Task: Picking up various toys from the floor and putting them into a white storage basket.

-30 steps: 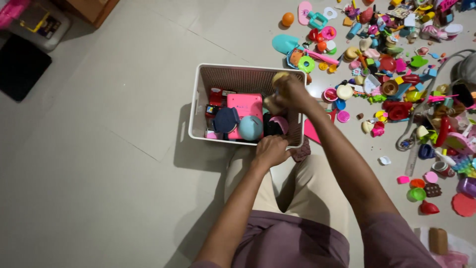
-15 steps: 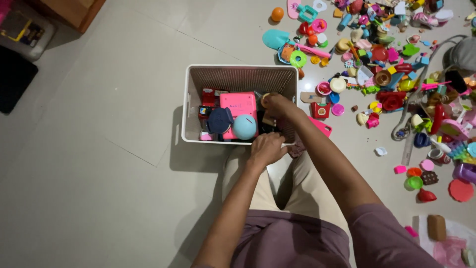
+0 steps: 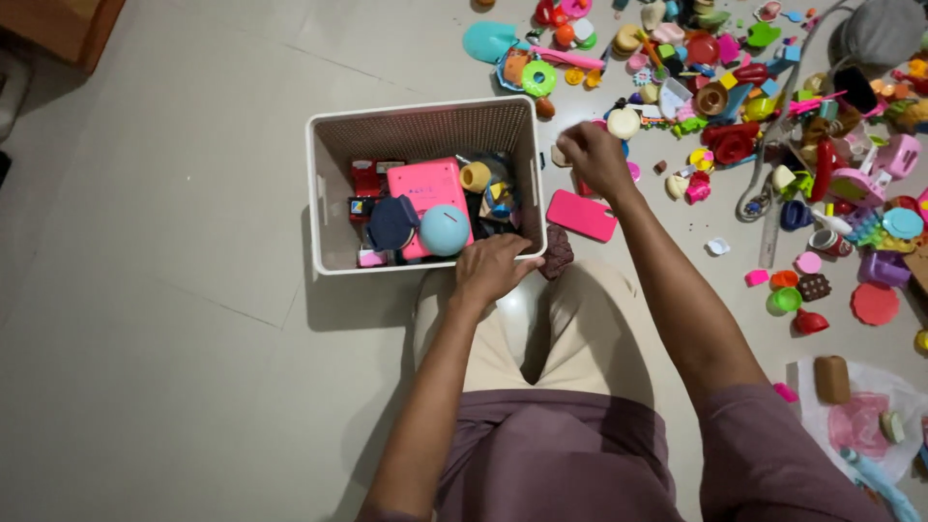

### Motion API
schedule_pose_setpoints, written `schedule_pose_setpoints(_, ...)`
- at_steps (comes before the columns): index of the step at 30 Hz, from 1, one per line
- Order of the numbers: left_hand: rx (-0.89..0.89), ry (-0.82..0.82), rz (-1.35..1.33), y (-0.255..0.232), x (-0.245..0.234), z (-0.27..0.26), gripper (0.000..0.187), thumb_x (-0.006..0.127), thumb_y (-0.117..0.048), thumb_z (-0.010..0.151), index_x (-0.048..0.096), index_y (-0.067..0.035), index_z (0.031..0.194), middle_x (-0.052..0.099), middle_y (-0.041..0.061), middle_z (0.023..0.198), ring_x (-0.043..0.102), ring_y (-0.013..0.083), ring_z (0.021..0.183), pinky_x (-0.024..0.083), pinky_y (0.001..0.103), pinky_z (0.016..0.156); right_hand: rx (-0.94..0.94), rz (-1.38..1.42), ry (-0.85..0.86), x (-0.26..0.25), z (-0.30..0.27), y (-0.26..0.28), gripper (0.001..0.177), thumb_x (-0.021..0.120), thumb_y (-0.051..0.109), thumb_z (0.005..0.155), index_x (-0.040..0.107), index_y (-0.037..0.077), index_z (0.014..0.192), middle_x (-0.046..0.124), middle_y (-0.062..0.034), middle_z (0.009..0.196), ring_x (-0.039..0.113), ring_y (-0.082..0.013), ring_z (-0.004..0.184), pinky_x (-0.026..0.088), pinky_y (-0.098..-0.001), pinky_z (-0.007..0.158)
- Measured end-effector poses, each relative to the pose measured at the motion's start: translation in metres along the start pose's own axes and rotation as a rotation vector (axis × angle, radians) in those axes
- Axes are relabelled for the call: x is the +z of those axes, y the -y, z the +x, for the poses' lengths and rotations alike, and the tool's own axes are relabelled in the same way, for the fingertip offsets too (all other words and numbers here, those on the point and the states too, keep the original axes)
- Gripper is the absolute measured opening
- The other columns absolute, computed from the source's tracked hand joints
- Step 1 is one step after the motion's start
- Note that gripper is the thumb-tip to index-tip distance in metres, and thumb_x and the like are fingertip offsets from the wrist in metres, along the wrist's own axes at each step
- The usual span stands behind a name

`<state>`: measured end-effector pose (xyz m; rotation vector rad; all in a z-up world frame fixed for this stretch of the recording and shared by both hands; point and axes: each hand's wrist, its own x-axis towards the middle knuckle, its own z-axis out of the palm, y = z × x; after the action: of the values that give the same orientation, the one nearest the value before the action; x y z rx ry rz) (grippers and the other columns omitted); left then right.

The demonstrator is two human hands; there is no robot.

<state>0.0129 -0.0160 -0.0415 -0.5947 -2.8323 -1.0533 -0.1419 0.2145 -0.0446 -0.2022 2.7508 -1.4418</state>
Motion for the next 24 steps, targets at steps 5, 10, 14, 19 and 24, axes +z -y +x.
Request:
schedule_pose_setpoints(5, -0.028, 0.053, 0.013, -0.009, -0.012, 0.003, 0.042, 0.074, -0.049, 0.089, 0.076, -0.011, 0.108, 0.075, 0.005, 0.106, 0.072, 0.0273, 0.099, 0.056, 0.042, 0.081, -0.016, -0.32, 0.207, 0.014, -0.023, -0.09, 0.03, 0.073, 0.026, 0.095, 0.068, 0.003, 0.114, 0.074, -0.0184, 0.106, 0.072, -0.0352, 0.098, 0.056, -0.0448, 0.082)
schedule_pose_setpoints(10, -0.028, 0.031, 0.011, -0.008, -0.01, 0.004, 0.044, 0.076, -0.047, 0.085, 0.075, -0.01, 0.108, 0.075, 0.006, 0.107, 0.072, 0.0271, 0.098, 0.056, 0.042, 0.081, 0.08, -0.631, 0.402, 0.037, -0.043, -0.132, 0.041, 0.075, 0.034, 0.085, 0.067, 0.014, 0.12, 0.069, -0.0181, 0.12, 0.068, -0.0368, 0.107, 0.056, -0.0504, 0.085)
schedule_pose_setpoints(14, -0.035, 0.062, 0.017, -0.011, -0.013, 0.009, 0.043, 0.077, -0.045, 0.085, 0.075, -0.009, 0.109, 0.075, 0.006, 0.109, 0.071, 0.0269, 0.099, 0.057, 0.041, 0.081, 0.129, -0.88, 0.418, 0.047, -0.048, -0.146, 0.054, 0.07, 0.028, 0.086, 0.055, 0.015, 0.137, 0.061, -0.0235, 0.129, 0.062, -0.0416, 0.116, 0.057, -0.0516, 0.085)
schedule_pose_setpoints(19, -0.021, 0.039, 0.0, -0.015, -0.016, 0.01, 0.04, 0.078, -0.044, 0.087, 0.075, -0.01, 0.107, 0.075, 0.005, 0.111, 0.072, 0.0254, 0.103, 0.057, 0.04, 0.083, 0.049, -0.917, 0.36, 0.041, -0.054, -0.159, 0.059, 0.071, 0.027, 0.083, 0.054, 0.011, 0.137, 0.063, -0.0218, 0.124, 0.059, -0.0389, 0.122, 0.056, -0.0517, 0.086)
schedule_pose_setpoints(24, -0.028, 0.023, -0.009, -0.016, -0.018, 0.007, 0.042, 0.078, -0.044, 0.085, 0.076, -0.009, 0.108, 0.075, 0.005, 0.111, 0.071, 0.0258, 0.1, 0.056, 0.04, 0.081, 0.099, -0.722, 0.295, 0.031, -0.059, -0.159, 0.036, 0.067, 0.024, 0.089, 0.068, 0.012, 0.123, 0.066, -0.0219, 0.123, 0.067, -0.0402, 0.102, 0.056, -0.0534, 0.082)
